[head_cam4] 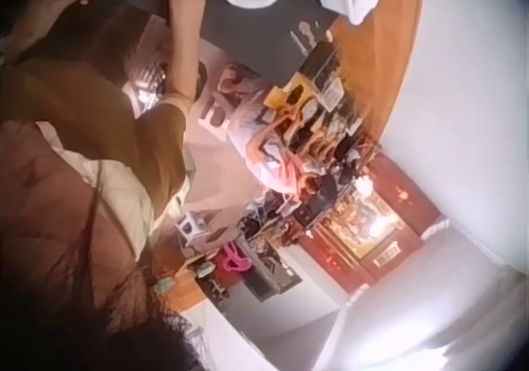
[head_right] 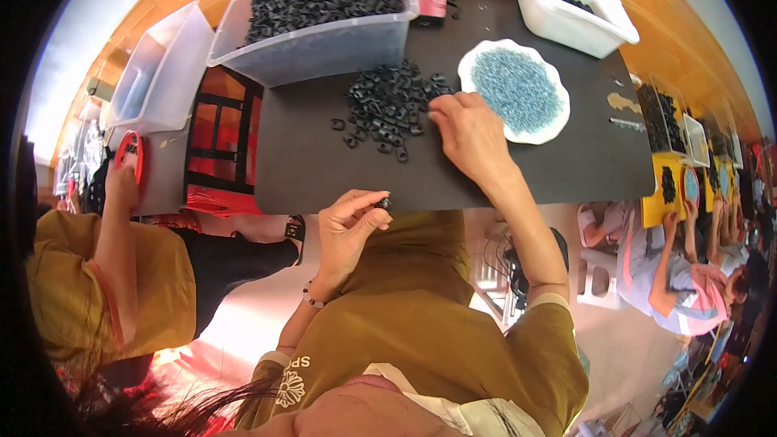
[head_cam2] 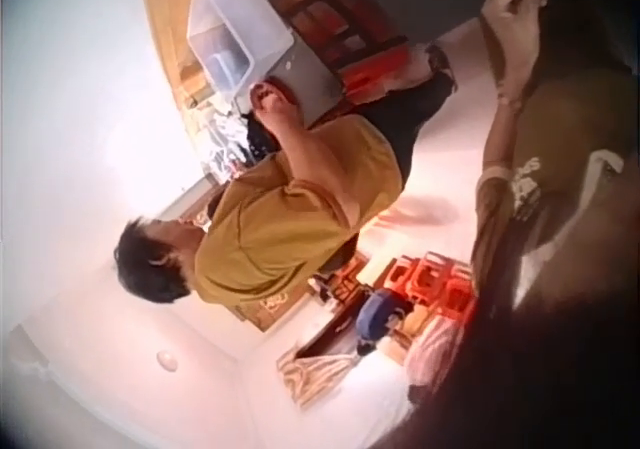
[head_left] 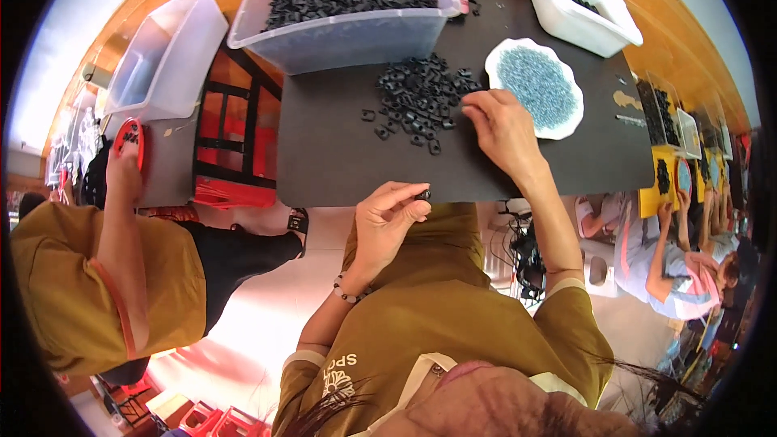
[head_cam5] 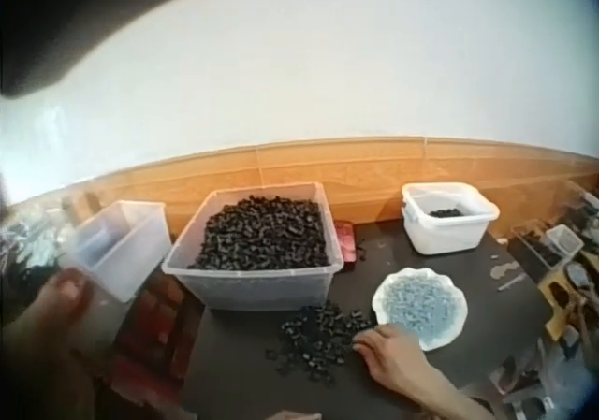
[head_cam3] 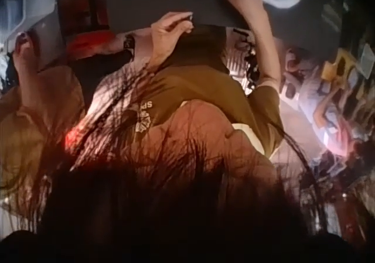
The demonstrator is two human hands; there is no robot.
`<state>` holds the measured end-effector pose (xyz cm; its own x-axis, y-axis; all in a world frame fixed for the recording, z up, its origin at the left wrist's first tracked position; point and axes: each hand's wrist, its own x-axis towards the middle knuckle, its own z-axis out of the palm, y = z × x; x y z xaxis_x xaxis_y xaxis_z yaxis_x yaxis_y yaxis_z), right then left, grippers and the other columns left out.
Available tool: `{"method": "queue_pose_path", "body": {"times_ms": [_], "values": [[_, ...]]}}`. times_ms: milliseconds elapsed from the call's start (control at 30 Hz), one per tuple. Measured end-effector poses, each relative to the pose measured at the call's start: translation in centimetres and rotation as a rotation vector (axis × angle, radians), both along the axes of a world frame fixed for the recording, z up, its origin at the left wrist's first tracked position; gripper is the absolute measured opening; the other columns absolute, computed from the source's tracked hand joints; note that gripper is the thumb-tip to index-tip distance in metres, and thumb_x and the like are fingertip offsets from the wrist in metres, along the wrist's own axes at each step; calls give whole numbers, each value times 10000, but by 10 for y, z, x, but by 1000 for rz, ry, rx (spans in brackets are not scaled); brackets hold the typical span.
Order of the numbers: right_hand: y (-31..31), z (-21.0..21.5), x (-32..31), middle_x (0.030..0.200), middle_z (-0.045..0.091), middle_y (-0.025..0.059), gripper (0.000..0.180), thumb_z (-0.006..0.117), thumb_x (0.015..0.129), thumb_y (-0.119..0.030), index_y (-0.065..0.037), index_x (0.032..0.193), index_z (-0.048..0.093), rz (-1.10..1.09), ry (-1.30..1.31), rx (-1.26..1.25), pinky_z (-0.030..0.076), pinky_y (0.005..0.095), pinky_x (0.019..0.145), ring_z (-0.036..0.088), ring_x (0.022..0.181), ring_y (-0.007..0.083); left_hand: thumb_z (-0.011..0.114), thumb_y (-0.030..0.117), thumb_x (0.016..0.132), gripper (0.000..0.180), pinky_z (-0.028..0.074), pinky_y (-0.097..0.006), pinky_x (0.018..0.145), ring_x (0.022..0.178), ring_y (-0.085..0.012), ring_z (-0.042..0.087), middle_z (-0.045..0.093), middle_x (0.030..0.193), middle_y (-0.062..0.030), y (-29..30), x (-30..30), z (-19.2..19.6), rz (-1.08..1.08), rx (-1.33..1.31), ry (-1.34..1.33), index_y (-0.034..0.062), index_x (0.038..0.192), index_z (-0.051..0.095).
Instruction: The person assembles plastic cord locks by picking up plastic components and inserting small springs into them by hand.
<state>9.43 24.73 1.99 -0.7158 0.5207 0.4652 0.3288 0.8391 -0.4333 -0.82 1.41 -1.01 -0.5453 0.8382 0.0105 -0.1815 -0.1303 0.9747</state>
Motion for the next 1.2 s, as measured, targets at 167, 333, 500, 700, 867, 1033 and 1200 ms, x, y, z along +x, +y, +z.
{"method": "queue_pose_path", "body": {"times_ms": [167, 333, 500, 700, 867, 1033, 1200], "values": [[10, 0, -16, 880, 656, 110, 126, 702, 890, -133, -88, 1007, 716, 47, -99, 82, 529, 460, 719, 642, 899, 335, 731, 16, 925, 236, 548, -215, 706, 803, -84, 646, 670, 1018, -53, -5, -3, -1, 27, 33, -17, -19, 1159, 732], [7, -1, -22, 899, 663, 115, 120, 718, 881, -145, -73, 977, 716, 83, -143, 78, 525, 456, 731, 642, 901, 338, 738, 44, 925, 221, 533, -207, 681, 770, -71, 638, 666, 985, -45, -5, -4, -1, 20, 86, 6, -7, 1140, 742], [5, 0, -24, 877, 664, 143, 123, 718, 886, -131, -38, 965, 702, 76, -162, 10, 515, 449, 714, 651, 855, 343, 740, 62, 929, 215, 525, -205, 673, 751, -69, 635, 661, 955, -37, -9, -3, -1, 49, 100, 14, -4, 1134, 744], [2, 7, -19, 837, 671, 107, 144, 691, 928, -79, -32, 1062, 717, 44, -35, -157, 504, 360, 650, 661, 725, 226, 742, 67, 930, 214, 513, -207, 666, 740, -65, 629, 653, 935, -29, -12, -5, -4, 61, 103, 14, -1, 1133, 744], [-14, 11, -4, 892, 713, 36, 149, 676, 974, -94, -2, 1088, 706, 105, 96, -616, 530, 263, 662, 656, 767, 92, 745, 70, 928, 218, 510, -206, 669, 737, -64, 626, 650, 926, -28, -12, -3, -1, 60, 108, 11, 4, 1136, 745], [-39, 11, 15, 915, 719, 34, 108, 664, 981, -51, 2, 1075, 672, 256, 218, -926, 551, 220, 719, 678, 855, 80, 741, 68, 933, 222, 512, -208, 673, 782, -66, 634, 658, 974, -38, -10, -4, 0, 14, 102, -4, 3, 1145, 743], [-66, 19, 13, 917, 731, 60, 175, 632, 989, -22, 22, 1153, 674, 299, 289, -1116, 556, 226, 752, 696, 851, 97, 743, 55, 930, 244, 514, -213, 681, 802, -68, 627, 655, 1019, -44, -11, -3, 10, 28, 78, -35, -4, 1167, 737]]}}
